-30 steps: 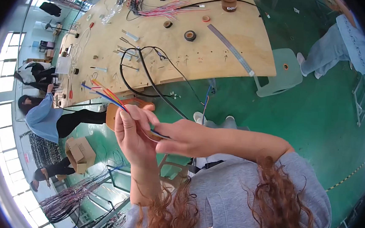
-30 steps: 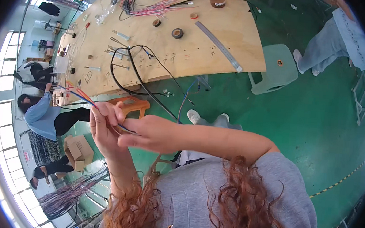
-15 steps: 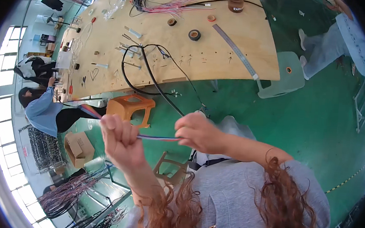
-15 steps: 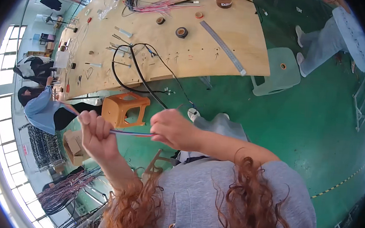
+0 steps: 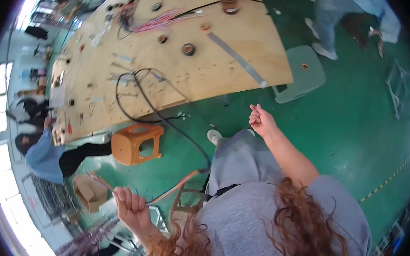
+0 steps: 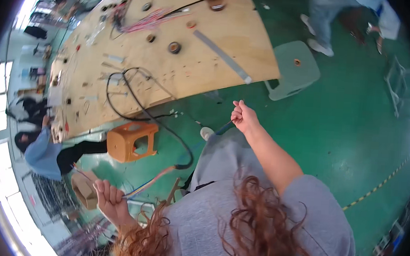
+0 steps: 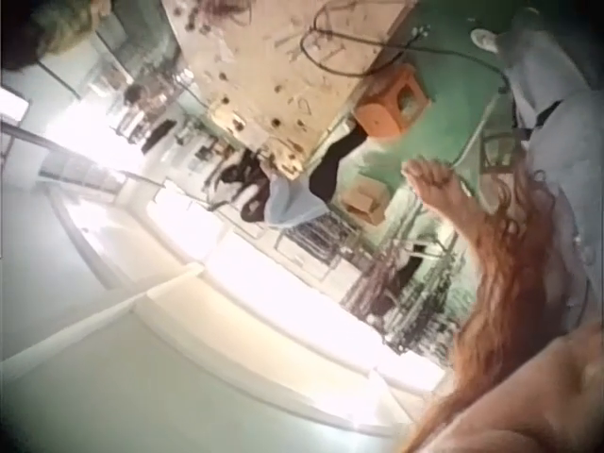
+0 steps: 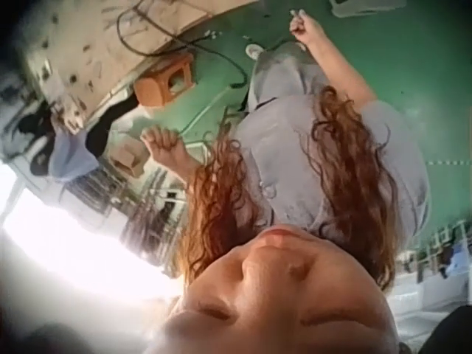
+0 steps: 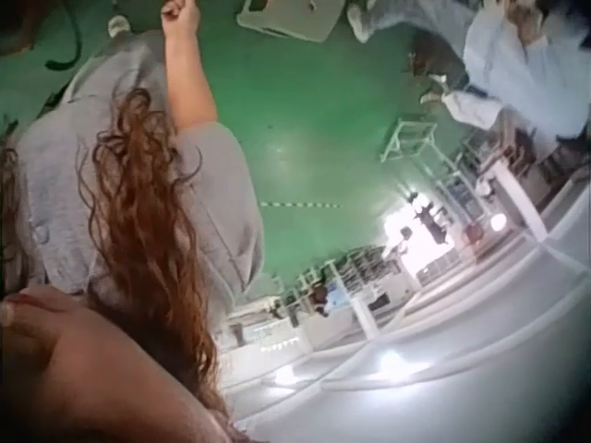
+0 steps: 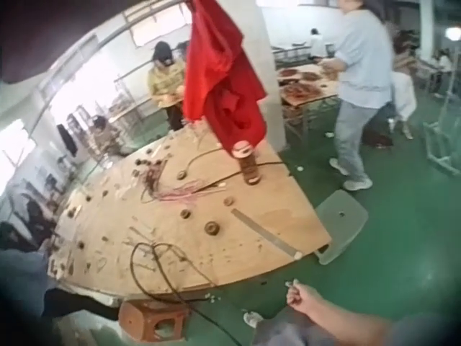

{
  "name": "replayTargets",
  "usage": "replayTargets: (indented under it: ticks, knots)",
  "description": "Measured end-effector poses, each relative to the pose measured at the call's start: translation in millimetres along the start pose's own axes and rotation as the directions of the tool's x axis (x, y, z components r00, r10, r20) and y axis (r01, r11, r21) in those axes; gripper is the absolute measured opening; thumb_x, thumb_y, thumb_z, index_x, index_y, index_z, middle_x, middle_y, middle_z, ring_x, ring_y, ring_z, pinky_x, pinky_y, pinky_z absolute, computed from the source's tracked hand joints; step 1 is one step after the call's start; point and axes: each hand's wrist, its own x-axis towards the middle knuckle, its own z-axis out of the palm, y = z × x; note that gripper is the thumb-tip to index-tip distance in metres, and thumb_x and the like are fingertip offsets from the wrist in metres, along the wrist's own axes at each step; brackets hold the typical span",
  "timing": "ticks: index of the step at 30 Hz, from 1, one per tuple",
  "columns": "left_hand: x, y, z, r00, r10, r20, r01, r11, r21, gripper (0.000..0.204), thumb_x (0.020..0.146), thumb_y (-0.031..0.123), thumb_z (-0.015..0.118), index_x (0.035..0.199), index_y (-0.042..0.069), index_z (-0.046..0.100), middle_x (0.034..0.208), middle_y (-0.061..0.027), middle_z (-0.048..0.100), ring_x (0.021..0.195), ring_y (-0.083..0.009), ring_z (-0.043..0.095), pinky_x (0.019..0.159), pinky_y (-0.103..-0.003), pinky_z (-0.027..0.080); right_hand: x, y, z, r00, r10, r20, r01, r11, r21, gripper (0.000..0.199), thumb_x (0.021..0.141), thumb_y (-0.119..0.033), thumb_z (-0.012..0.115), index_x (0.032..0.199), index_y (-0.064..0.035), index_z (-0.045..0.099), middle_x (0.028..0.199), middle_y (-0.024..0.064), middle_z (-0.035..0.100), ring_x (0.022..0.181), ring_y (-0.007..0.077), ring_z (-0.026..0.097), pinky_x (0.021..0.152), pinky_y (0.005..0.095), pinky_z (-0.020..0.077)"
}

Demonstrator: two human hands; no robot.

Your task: The worker is assembling a wiring harness by measuring, aligning, and taping multiple colored wires together.

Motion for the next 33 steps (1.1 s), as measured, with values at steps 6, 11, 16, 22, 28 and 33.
replayTargets:
  ticks: [6, 11, 16, 22, 28, 33]
  knots:
    - [4, -10, -31, 0.997, -0.067, -0.031, 0.069, 0.996, 0.053, 0.023, 0.097, 0.022, 0.033, 0.079, 0.008, 0.036, 0.059, 0.0018, 0.024, 0.04, -0.0053, 0.018, 0.036, -0.021, 0.018, -40, -53, -27, 0.932, -0.357, 0.06, 0.361, 0.93, -0.074, 0.025, 0.093, -0.028, 0.042, 0.084, -0.0067, 0.05, 0.065, -0.0004, 0.045, 0.057, 0.0128, 0.045, 0.06, 0.0294, 0.043]
    - [17, -15, -31, 0.998, -0.068, 0.003, 0.068, 0.996, 0.058, 0.023, 0.097, 0.022, 0.033, 0.08, 0.006, 0.036, 0.06, 0.001, 0.026, 0.041, -0.0051, 0.02, 0.036, -0.02, 0.019, -74, -98, -46, 0.848, -0.521, 0.095, 0.527, 0.849, -0.044, 0.024, 0.094, -0.026, 0.04, 0.085, -0.0067, 0.051, 0.066, 0.0008, 0.048, 0.062, 0.0148, 0.049, 0.065, 0.0325, 0.046]
    - [29, -24, -24, 0.996, -0.092, -0.01, 0.093, 0.988, 0.121, 0.024, 0.096, 0.022, 0.034, 0.078, 0.007, 0.037, 0.058, 0.0025, 0.024, 0.041, -0.0046, 0.019, 0.036, -0.019, 0.019, -113, -128, -39, 0.739, -0.635, 0.226, 0.643, 0.764, 0.043, 0.027, 0.095, -0.027, 0.036, 0.085, -0.0072, 0.051, 0.066, -0.0012, 0.043, 0.064, 0.0122, 0.046, 0.065, 0.0278, 0.0442]
    - [49, -36, -22, 0.985, -0.124, 0.121, 0.098, 0.974, 0.205, 0.023, 0.095, 0.021, 0.039, 0.076, 0.008, 0.039, 0.057, 0.0048, 0.024, 0.042, -0.0022, 0.017, 0.036, -0.019, 0.014, -172, -151, -19, 0.616, -0.642, 0.457, 0.665, 0.734, 0.136, 0.03, 0.095, -0.029, 0.034, 0.087, -0.0066, 0.052, 0.065, -0.0001, 0.043, 0.064, 0.013, 0.045, 0.067, 0.0302, 0.0458]
    - [56, -105, 49, 0.959, -0.08, 0.273, -0.094, 0.816, 0.571, 0.019, 0.089, 0.024, 0.047, 0.081, 0.007, 0.046, 0.056, 0.0062, 0.031, 0.044, -0.0032, 0.026, 0.039, -0.019, 0.02, -258, -134, 26, 0.549, -0.723, 0.419, 0.827, 0.543, -0.147, 0.032, 0.095, -0.031, 0.033, 0.088, -0.0055, 0.051, 0.068, 0.005, 0.049, 0.066, 0.0182, 0.05, 0.068, 0.0351, 0.0465]
    - [9, -252, 175, 0.472, -0.337, 0.814, -0.557, 0.602, 0.572, 0.023, 0.091, 0.012, 0.037, 0.089, -0.001, 0.056, 0.07, -0.0089, 0.058, 0.063, -0.0188, 0.054, 0.064, -0.033, 0.043, -293, -91, 26, 0.429, -0.861, 0.274, 0.901, 0.428, -0.066, 0.033, 0.095, -0.032, 0.032, 0.093, -0.0046, 0.05, 0.07, 0.0073, 0.052, 0.068, 0.0192, 0.053, 0.071, 0.0371, 0.0473]
